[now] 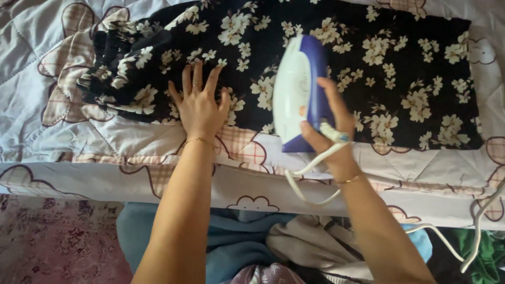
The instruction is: The person irons a floral-patterned garment on a bed, smoothing the fabric with one hand while moving the iron across it. They then fold the garment and continue ironing the newly exposed surface.
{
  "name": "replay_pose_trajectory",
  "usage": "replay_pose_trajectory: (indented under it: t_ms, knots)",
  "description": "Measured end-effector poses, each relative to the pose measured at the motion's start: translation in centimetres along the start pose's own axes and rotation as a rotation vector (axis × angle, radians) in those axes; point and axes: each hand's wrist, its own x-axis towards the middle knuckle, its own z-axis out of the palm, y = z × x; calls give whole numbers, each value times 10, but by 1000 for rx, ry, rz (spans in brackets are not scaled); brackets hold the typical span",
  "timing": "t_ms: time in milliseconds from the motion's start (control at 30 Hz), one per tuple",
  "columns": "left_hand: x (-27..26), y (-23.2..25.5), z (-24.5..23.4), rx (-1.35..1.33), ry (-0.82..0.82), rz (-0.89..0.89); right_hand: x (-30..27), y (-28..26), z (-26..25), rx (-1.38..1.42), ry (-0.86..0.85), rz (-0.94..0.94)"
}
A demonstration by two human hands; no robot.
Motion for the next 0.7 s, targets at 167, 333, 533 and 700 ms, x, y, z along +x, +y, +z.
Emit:
replay_pose_trajectory:
  t_ms: [167,333,533,700]
  knots:
    - [0,2,-3,-6,-31,-5,-16,21,-56,-195,57,-53]
    - [0,1,-1,-3,-21,7,-33,41,-119,-223,202,-26]
    - [1,2,-4,-4,-24,21,-59,40,-186,-293,300,-139]
    - [1,0,-2,-4,-38,18,-95,72,-258,-438,372,-133]
